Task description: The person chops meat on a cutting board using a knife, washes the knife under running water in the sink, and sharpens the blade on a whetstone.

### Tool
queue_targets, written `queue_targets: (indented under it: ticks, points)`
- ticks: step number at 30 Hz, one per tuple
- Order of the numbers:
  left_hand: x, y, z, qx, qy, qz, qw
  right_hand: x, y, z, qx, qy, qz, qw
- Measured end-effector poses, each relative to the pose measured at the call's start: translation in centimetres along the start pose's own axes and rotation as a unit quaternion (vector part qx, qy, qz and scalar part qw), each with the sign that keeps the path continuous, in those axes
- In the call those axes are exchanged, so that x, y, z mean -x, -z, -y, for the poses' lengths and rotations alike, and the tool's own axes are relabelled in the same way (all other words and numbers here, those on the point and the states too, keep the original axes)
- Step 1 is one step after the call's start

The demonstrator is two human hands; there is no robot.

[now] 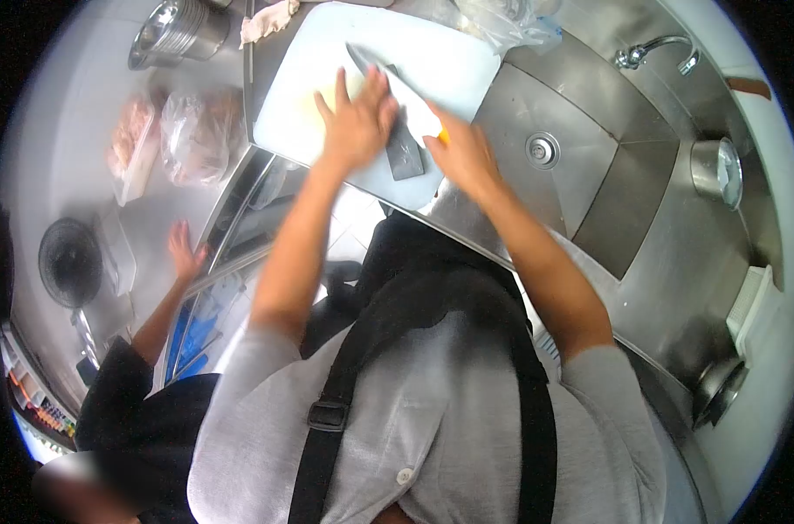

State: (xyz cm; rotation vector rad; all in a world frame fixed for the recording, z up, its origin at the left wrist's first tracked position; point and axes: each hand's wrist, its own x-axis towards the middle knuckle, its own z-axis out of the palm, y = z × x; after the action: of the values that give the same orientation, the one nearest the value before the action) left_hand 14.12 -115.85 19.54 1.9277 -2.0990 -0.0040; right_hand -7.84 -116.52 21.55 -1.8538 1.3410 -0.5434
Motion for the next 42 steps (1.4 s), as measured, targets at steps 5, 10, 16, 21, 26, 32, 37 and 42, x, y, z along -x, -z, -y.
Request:
queue_targets:
  ticks: [5, 10, 16, 21, 26, 32, 37, 42]
  points:
    - [7.0, 4.0, -5.7, 0.083, 0.006, 0.074, 0.994, 8.4, 2.2, -0.3, -0.032, -0.073, 0.063, 0.995]
    - [-4.0, -1.1, 2.5, -0.018, 0.032, -0.004, 0.999, -6.9, 0.0, 1.5, 0.072, 0.041, -0.012, 0.997]
    - [6.0, 3.0, -5.1, 0.019, 0.017, 0.079, 0.997, 7.5, 0.8, -1.2, -0.021, -0.008, 0.018, 1.000]
    - [3.3, 0.9, -2.5, -0.005, 0.000, 0.025, 1.000, 3.0, 0.5, -2.0, -0.038, 0.001, 0.022, 0.999]
    - [-5.4, 0.0, 3.1, -0.059, 0.036, 0.022, 0.997, -5.1, -0.8, 1.3, 0.053, 0.028, -0.003, 0.998]
    - [8.4, 5.0, -7.9, 0.039, 0.020, 0.109, 0.993, 11.2, 0.6, -1.2, -0.039, -0.025, 0.001, 0.999]
    - [0.3, 1.1, -1.1, -0.049, 0.030, 0.029, 0.998, -2.0, 1.3, -0.4, 0.021, -0.012, 0.055, 0.998]
    - [-5.8, 7.3, 6.4, 0.184, 0.153, -0.126, 0.963, -11.9, 3.1, 5.3, 0.092, 0.032, -0.064, 0.993]
